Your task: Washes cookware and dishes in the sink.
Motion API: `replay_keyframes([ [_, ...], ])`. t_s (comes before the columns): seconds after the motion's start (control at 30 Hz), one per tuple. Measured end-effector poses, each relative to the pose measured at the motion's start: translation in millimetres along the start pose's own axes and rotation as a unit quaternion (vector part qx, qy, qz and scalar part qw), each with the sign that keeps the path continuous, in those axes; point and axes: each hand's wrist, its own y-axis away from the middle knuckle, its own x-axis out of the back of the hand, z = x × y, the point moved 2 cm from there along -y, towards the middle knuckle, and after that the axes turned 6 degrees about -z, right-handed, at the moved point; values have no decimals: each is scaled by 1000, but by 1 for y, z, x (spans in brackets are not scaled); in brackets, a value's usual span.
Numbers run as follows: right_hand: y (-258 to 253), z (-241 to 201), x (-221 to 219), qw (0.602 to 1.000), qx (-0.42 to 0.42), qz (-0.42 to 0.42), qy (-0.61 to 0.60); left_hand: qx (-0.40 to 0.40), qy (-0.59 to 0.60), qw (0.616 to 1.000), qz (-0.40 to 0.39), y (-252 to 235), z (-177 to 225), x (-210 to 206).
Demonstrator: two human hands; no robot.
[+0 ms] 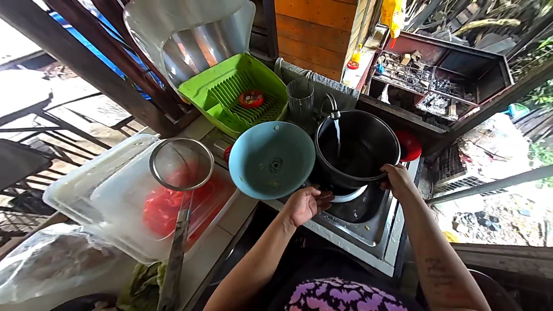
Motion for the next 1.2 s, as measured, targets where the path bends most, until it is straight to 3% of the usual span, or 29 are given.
replay_keyframes([
  [1.2,-3,-6,3,1000,10,-11,4,5,31,999,-14,2,-1,-3],
])
